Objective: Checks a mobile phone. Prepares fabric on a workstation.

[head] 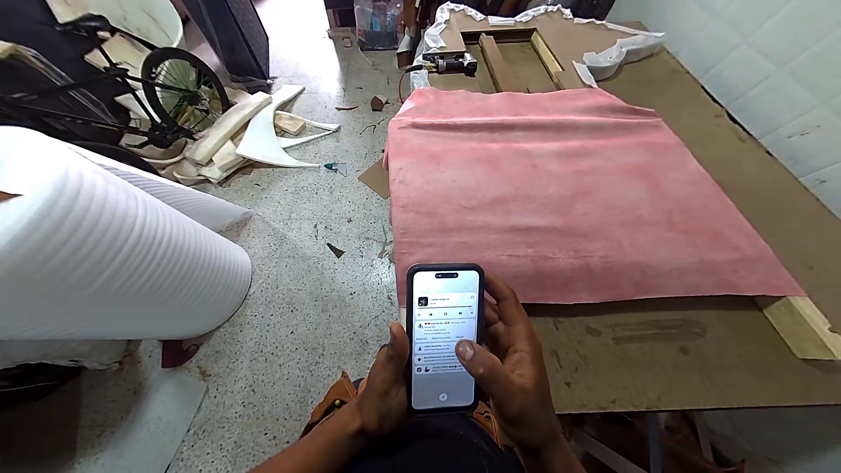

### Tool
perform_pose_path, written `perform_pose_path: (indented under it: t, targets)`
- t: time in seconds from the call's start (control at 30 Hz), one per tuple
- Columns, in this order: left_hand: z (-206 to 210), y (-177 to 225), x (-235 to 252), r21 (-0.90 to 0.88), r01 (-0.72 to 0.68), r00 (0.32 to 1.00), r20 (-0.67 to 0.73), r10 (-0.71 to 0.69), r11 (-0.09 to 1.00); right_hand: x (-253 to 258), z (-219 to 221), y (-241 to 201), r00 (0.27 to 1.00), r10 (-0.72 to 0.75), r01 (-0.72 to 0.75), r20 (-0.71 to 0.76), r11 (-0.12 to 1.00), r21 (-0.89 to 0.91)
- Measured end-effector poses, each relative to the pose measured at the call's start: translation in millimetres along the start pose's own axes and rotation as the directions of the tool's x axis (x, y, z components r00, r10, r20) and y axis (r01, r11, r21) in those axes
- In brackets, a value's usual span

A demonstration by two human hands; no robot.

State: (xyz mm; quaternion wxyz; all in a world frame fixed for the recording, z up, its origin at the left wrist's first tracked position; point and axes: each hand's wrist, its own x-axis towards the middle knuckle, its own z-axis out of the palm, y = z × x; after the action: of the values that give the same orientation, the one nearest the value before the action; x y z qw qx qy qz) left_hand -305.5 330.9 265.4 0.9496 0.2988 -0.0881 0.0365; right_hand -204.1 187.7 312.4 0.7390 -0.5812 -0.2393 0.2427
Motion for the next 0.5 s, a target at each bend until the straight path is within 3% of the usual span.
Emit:
perform_pose_path:
  t: [0.5]
  targets:
    - [1.7, -1.5, -6.2, 0.082, -0.016, 0.999, -0.042, 0.020, 0.996, -6.1, 6.9, 0.5, 0.999, 0.032, -0.035, -0.039, 0.996, -0.087]
